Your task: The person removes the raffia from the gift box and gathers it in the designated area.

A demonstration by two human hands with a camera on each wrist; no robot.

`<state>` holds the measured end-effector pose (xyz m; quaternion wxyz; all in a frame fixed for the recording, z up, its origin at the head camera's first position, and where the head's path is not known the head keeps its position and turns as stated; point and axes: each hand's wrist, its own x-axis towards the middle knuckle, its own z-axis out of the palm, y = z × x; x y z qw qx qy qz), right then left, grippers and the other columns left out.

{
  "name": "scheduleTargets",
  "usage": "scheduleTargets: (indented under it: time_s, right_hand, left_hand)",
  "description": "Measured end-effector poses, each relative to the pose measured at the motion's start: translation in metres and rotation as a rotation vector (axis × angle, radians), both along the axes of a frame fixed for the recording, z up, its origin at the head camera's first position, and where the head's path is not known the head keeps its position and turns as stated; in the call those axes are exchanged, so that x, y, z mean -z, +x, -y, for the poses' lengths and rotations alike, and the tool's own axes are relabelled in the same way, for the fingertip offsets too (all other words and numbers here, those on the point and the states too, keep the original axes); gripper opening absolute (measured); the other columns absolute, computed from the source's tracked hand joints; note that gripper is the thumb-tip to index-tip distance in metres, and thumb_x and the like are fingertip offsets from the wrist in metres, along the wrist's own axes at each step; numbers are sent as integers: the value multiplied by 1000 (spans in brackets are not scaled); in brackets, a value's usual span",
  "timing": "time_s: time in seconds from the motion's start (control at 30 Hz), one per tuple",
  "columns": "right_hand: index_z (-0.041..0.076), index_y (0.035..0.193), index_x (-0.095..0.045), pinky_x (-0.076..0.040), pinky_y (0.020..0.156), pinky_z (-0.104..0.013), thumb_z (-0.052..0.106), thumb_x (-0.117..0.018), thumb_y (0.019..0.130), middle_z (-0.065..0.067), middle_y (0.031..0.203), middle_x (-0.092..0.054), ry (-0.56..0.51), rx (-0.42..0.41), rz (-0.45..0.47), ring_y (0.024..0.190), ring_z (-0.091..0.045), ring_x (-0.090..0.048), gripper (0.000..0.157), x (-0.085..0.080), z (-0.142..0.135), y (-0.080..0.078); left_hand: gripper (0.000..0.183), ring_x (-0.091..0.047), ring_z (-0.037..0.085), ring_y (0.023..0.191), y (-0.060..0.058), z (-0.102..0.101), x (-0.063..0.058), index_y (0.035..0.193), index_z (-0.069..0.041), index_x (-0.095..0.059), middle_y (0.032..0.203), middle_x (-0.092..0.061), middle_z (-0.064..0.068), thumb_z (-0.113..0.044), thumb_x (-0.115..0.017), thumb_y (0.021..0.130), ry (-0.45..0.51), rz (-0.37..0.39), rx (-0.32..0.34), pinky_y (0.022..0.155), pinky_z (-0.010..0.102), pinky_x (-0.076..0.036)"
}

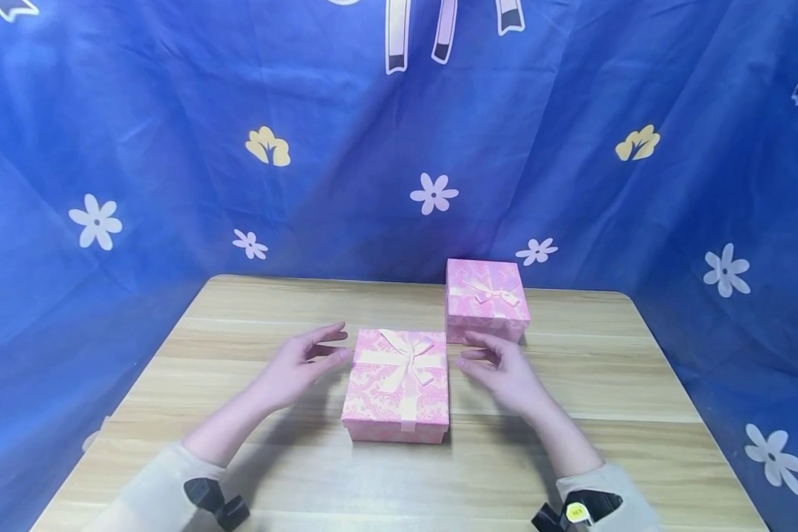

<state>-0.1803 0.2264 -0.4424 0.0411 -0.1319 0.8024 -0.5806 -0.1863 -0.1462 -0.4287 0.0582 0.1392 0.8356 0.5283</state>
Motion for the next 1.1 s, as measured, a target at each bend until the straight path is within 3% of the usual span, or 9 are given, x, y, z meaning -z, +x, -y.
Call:
scheduleTargets:
  time_s: [0.23,0.43,0.73,0.97,1.1]
  right_hand:
    - [-11,146,-55,-58,93,-26,11,-79,97,-27,142,-61,-21,-15,28,120,-36,-68,59,9,6,-2]
    - [-12,146,-54,-58,95,-28,10,-78,97,-25,136,-65,-63,-51,78,114,-26,-71,59,16,10,-2]
    - [-10,147,-54,-60,92,-32,12,-76,100,-24,128,-66,-97,-90,137,108,-27,-72,57,22,14,-2]
    - [-12,149,-50,-60,92,-51,11,-74,100,-25,124,-65,-126,-88,185,102,-28,-73,59,21,16,-1]
    - [-16,149,-47,-59,92,-55,5,-73,100,-27,123,-65,-175,-94,212,97,-25,-74,59,19,17,-1]
  left_hand:
    - [69,-69,30,117,1,-5,7,157,-1,-49,138,-66,17,-32,-75,101,-14,11,12,96,43,-59]
    - [65,-72,24,105,3,-10,12,153,3,-51,127,-71,13,-30,-74,102,-2,57,23,85,36,-61]
    - [63,-71,24,93,5,-14,19,152,4,-52,118,-71,13,-27,-74,102,25,68,40,81,41,-62]
    - [63,-72,25,91,4,-14,21,152,5,-52,112,-70,15,-22,-76,100,68,98,32,83,47,-63]
    - [64,-71,24,92,3,-15,18,153,5,-51,110,-71,15,-21,-76,100,79,120,35,84,46,-63]
